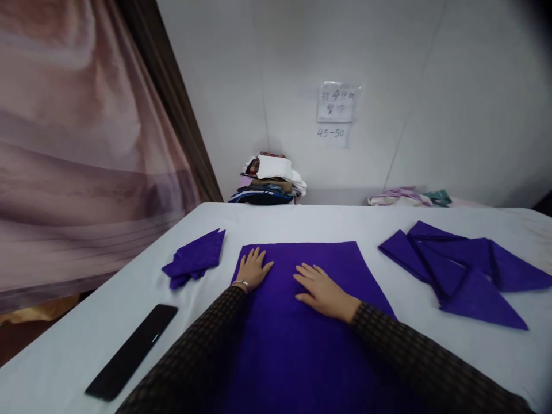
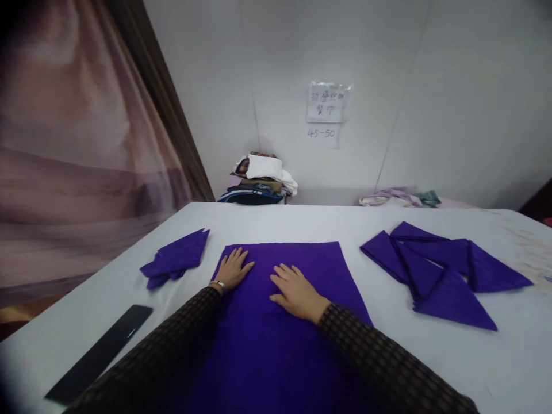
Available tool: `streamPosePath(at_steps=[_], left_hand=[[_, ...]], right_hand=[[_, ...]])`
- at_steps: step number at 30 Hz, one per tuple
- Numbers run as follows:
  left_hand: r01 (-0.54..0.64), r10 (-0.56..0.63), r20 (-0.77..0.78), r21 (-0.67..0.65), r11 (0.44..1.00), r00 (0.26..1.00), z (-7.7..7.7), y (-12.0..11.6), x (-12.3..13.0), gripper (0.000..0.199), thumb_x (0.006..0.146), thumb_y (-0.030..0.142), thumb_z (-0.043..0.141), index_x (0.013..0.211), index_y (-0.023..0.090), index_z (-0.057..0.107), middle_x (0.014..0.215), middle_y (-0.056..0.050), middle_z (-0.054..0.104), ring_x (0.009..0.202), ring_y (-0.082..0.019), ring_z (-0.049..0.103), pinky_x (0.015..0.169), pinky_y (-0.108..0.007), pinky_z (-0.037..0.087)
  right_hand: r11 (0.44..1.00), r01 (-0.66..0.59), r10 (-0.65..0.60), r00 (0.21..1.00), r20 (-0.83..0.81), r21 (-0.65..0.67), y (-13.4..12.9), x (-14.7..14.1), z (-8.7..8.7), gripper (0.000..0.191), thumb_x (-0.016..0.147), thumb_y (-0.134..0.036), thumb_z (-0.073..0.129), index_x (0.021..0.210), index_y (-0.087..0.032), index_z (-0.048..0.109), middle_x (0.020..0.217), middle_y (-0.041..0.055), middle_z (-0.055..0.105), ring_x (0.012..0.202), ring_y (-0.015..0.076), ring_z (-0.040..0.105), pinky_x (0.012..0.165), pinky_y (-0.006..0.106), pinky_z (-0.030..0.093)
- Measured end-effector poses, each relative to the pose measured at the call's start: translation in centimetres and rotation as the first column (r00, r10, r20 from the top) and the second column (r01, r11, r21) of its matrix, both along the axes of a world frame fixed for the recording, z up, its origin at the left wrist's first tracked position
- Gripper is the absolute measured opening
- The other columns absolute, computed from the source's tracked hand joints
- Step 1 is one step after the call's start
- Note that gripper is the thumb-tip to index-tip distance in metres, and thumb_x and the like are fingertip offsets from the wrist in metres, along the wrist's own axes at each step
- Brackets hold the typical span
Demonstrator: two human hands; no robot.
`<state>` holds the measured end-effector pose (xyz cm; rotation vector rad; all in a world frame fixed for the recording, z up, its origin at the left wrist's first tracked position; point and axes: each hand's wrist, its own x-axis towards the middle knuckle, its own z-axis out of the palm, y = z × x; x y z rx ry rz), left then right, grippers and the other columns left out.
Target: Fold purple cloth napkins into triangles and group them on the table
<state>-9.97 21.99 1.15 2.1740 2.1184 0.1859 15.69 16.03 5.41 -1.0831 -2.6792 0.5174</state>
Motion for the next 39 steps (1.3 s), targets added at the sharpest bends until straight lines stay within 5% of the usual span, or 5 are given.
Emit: streamPosePath(at_steps=[9, 15, 21, 34, 39], left_hand=[[0.003, -0.005, -0.044, -0.036, 0.999, 0.999, -0.5, 1.2, -0.7, 0.061, 0.09, 0.052, 0.034, 0.141, 0.018, 0.036, 0.151, -0.011, 0.026, 0.14, -0.027, 0.018, 0.112, -0.049, 0.016], [0.038, -0.038, -0.009, -0.053, 0.998, 0.999, -0.2, 2.3, -1.1, 0.061, 0.088, 0.051, 0.039, 0.14, 0.019, 0.038, 0.151, -0.011, 0.027, 0.14, -0.026, 0.019, 0.112, -0.047, 0.017], [-0.002, 0.002, -0.007, 0.018, 1.0, 1.0, 0.0, 3.5, -2.1, 0.057, 0.089, 0.05, 0.039, 0.137, 0.021, 0.042, 0.15, -0.011, 0.029, 0.14, -0.027, 0.019, 0.112, -0.051, 0.016], [-0.034, 0.034, -0.032, -0.003, 0.999, 0.999, -0.3, 3.2, -2.3, 0.064, 0.089, 0.054, 0.031, 0.142, 0.018, 0.034, 0.151, -0.011, 0.024, 0.141, -0.027, 0.017, 0.112, -0.051, 0.013], [-0.024, 0.025, -0.037, 0.01, 1.0, 0.999, -0.7, 3.3, -2.6, 0.065, 0.089, 0.056, 0.028, 0.142, 0.019, 0.033, 0.152, -0.01, 0.024, 0.141, -0.027, 0.017, 0.112, -0.051, 0.013]], right_hand=[[0.963, 0.269, -0.262, 0.955, 0.142, -0.027, 7.2, 2.3, -3.3, 0.073, 0.091, -0.062, 0.024, 0.144, -0.012, 0.031, 0.152, 0.0146, 0.021, 0.14, 0.0289, 0.014, 0.111, 0.052, 0.01], [0.799, 0.599, -0.595, 0.776, 0.211, 0.051, 9.8, 8.2, -4.5, 0.075, 0.092, -0.061, 0.015, 0.143, -0.008, 0.029, 0.152, 0.0174, 0.02, 0.14, 0.0303, 0.011, 0.109, 0.052, 0.008], [0.881, 0.471, -0.471, 0.866, 0.167, 0.045, 9.7, 7.0, -5.2, 0.078, 0.089, -0.065, 0.016, 0.145, -0.011, 0.027, 0.153, 0.0138, 0.019, 0.141, 0.028, 0.01, 0.111, 0.05, 0.007], [0.847, 0.525, -0.53, 0.828, 0.182, 0.081, 9.6, 5.8, -4.8, 0.076, 0.09, -0.063, 0.021, 0.144, -0.01, 0.03, 0.152, 0.0154, 0.02, 0.141, 0.03, 0.012, 0.111, 0.052, 0.01], [0.951, 0.29, -0.301, 0.947, 0.108, 0.104, 6.9, 4.2, -4.9, 0.075, 0.089, -0.065, 0.023, 0.146, -0.017, 0.027, 0.152, 0.0104, 0.02, 0.141, 0.0275, 0.013, 0.113, 0.05, 0.008]])
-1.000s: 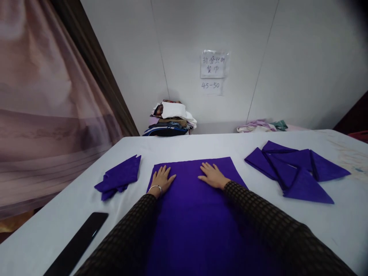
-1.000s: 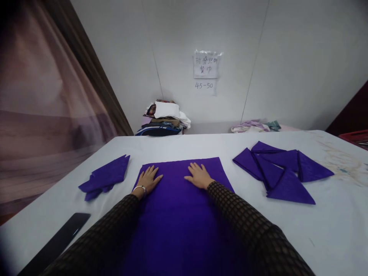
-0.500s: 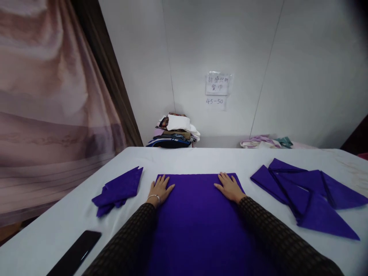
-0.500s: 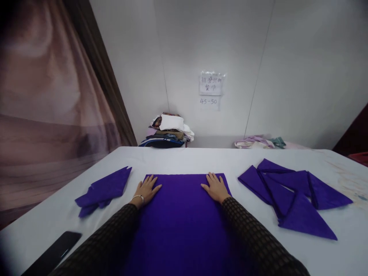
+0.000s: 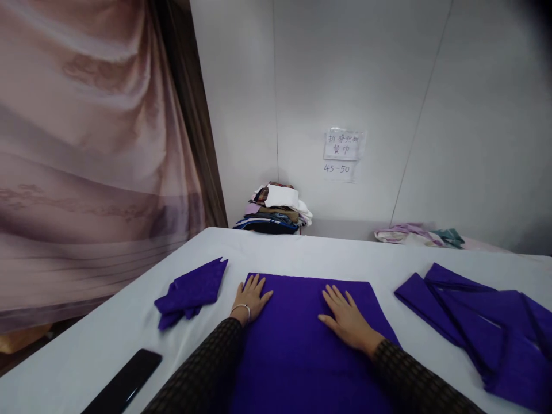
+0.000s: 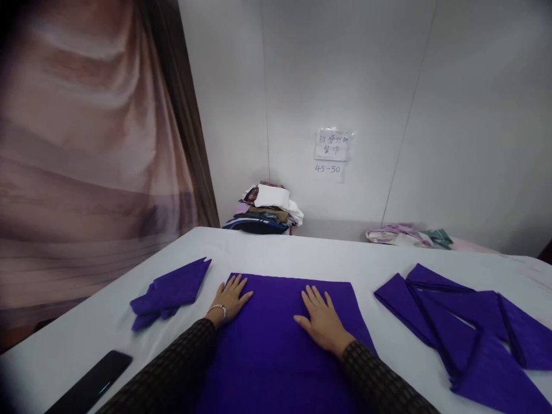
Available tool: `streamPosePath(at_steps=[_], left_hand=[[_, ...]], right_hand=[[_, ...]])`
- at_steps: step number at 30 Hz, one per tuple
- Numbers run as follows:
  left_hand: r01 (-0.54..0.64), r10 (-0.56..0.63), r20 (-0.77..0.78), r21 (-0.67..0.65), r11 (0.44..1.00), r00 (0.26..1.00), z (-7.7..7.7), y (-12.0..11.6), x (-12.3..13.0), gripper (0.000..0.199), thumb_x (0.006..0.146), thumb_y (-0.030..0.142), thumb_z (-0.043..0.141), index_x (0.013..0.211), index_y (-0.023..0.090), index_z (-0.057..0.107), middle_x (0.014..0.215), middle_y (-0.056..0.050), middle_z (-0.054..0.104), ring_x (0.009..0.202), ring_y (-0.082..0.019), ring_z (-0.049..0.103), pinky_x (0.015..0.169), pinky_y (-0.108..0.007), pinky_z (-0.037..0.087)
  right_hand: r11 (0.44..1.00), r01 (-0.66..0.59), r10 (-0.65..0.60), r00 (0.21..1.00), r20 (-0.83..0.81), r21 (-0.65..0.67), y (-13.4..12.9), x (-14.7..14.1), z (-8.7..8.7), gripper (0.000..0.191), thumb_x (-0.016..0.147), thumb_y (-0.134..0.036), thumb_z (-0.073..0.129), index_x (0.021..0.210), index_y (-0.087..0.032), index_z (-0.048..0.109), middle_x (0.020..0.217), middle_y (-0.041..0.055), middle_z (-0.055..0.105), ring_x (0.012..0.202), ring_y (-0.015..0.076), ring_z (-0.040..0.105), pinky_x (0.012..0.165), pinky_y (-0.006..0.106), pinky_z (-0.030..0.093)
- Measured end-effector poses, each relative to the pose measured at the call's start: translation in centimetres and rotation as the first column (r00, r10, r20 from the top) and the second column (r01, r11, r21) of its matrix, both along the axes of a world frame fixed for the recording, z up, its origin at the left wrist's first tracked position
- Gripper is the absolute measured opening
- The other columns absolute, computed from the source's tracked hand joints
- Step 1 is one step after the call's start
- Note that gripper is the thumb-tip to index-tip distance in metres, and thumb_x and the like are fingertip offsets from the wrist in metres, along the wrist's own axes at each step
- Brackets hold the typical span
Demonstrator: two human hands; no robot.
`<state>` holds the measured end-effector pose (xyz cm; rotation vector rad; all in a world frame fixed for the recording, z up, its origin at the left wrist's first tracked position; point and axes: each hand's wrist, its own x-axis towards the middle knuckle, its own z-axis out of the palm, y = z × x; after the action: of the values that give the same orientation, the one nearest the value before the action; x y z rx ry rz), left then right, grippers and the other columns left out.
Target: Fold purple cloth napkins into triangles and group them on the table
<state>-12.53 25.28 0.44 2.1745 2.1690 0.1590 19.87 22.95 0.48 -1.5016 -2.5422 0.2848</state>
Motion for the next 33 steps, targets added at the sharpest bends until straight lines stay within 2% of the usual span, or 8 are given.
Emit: streamPosePath(at_steps=[2, 8, 16, 20, 24, 26, 29, 33], left_hand=[[0.004, -0.004, -0.005, -0.01, 1.0, 1.0, -0.1, 0.1, -0.1, 0.067, 0.089, 0.058, 0.026, 0.143, 0.019, 0.032, 0.152, -0.01, 0.024, 0.141, -0.027, 0.016, 0.112, -0.052, 0.012], [0.014, -0.014, 0.019, -0.01, 1.0, 1.0, -0.4, 0.0, -0.1, 0.069, 0.088, 0.06, 0.026, 0.143, 0.019, 0.032, 0.152, -0.01, 0.023, 0.141, -0.027, 0.014, 0.113, -0.052, 0.01], [-0.065, 0.08, 0.279, -0.063, 0.996, 0.957, 2.1, 0.0, -0.4, 0.063, 0.09, 0.054, 0.03, 0.142, 0.017, 0.034, 0.151, -0.011, 0.026, 0.141, -0.026, 0.017, 0.112, -0.049, 0.019], [0.164, -0.153, 0.239, -0.025, 0.986, 0.959, 3.1, -5.3, 0.8, 0.063, 0.088, 0.058, 0.034, 0.139, 0.021, 0.039, 0.15, -0.011, 0.028, 0.14, -0.028, 0.018, 0.112, -0.053, 0.015], [0.431, -0.422, 0.203, 0.003, 0.902, 0.883, 1.6, -13.1, 1.6, 0.07, 0.084, 0.067, 0.034, 0.142, 0.028, 0.033, 0.151, -0.009, 0.025, 0.14, -0.03, 0.018, 0.111, -0.058, 0.013], [0.442, -0.444, 0.168, 0.051, 0.895, 0.88, 0.3, -16.2, 1.4, 0.072, 0.082, 0.069, 0.036, 0.142, 0.03, 0.033, 0.151, -0.008, 0.025, 0.139, -0.032, 0.02, 0.111, -0.061, 0.012], [0.409, -0.415, 0.145, 0.07, 0.91, 0.898, -0.9, -18.8, 0.7, 0.072, 0.081, 0.07, 0.037, 0.142, 0.031, 0.032, 0.15, -0.008, 0.027, 0.138, -0.034, 0.022, 0.11, -0.063, 0.011], [0.433, -0.428, 0.181, 0.013, 0.901, 0.885, 0.1, -19.8, 0.2, 0.073, 0.083, 0.068, 0.036, 0.144, 0.03, 0.027, 0.151, -0.009, 0.022, 0.139, -0.032, 0.019, 0.111, -0.061, 0.011]], right_hand=[[1.0, 0.026, -0.025, 0.999, 0.02, -0.018, -0.4, 1.5, -0.8, 0.074, 0.088, -0.066, 0.023, 0.145, -0.018, 0.029, 0.152, 0.0095, 0.021, 0.14, 0.0272, 0.015, 0.113, 0.05, 0.008], [0.957, 0.29, -0.292, 0.952, 0.09, 0.03, 0.6, 7.9, -2.8, 0.072, 0.089, -0.062, 0.025, 0.144, -0.016, 0.03, 0.151, 0.0094, 0.023, 0.14, 0.0269, 0.018, 0.112, 0.052, 0.011], [0.957, 0.288, -0.29, 0.952, 0.097, 0.039, 0.6, 7.8, -2.7, 0.069, 0.089, -0.058, 0.028, 0.144, -0.016, 0.032, 0.151, 0.0082, 0.023, 0.14, 0.0251, 0.018, 0.112, 0.051, 0.013], [0.956, 0.293, -0.288, 0.951, 0.111, -0.027, 1.0, 7.8, -1.8, 0.063, 0.09, -0.053, 0.029, 0.143, -0.019, 0.035, 0.151, 0.0085, 0.025, 0.139, 0.0263, 0.019, 0.11, 0.054, 0.015], [0.965, 0.261, -0.257, 0.961, 0.104, -0.017, -1.8, 5.0, -0.1, 0.06, 0.09, -0.052, 0.03, 0.141, -0.021, 0.038, 0.15, 0.009, 0.025, 0.14, 0.0286, 0.015, 0.109, 0.058, 0.015], [0.987, 0.16, -0.161, 0.986, 0.046, 0.025, -4.9, 3.0, -0.2, 0.064, 0.09, -0.057, 0.028, 0.143, -0.022, 0.033, 0.151, 0.0073, 0.022, 0.14, 0.0265, 0.015, 0.112, 0.054, 0.013], [0.999, -0.026, 0.026, 1.0, -0.003, -0.04, -9.4, 1.8, -1.7, 0.064, 0.088, -0.061, 0.031, 0.142, -0.027, 0.034, 0.149, 0.0045, 0.026, 0.138, 0.0274, 0.022, 0.111, 0.053, 0.017], [0.998, 0.059, -0.059, 0.998, 0.002, -0.031, -12.3, 5.6, -4.8, 0.061, 0.082, -0.061, 0.041, 0.135, -0.03, 0.047, 0.144, 0.0054, 0.035, 0.133, 0.0325, 0.031, 0.107, 0.058, 0.024]])
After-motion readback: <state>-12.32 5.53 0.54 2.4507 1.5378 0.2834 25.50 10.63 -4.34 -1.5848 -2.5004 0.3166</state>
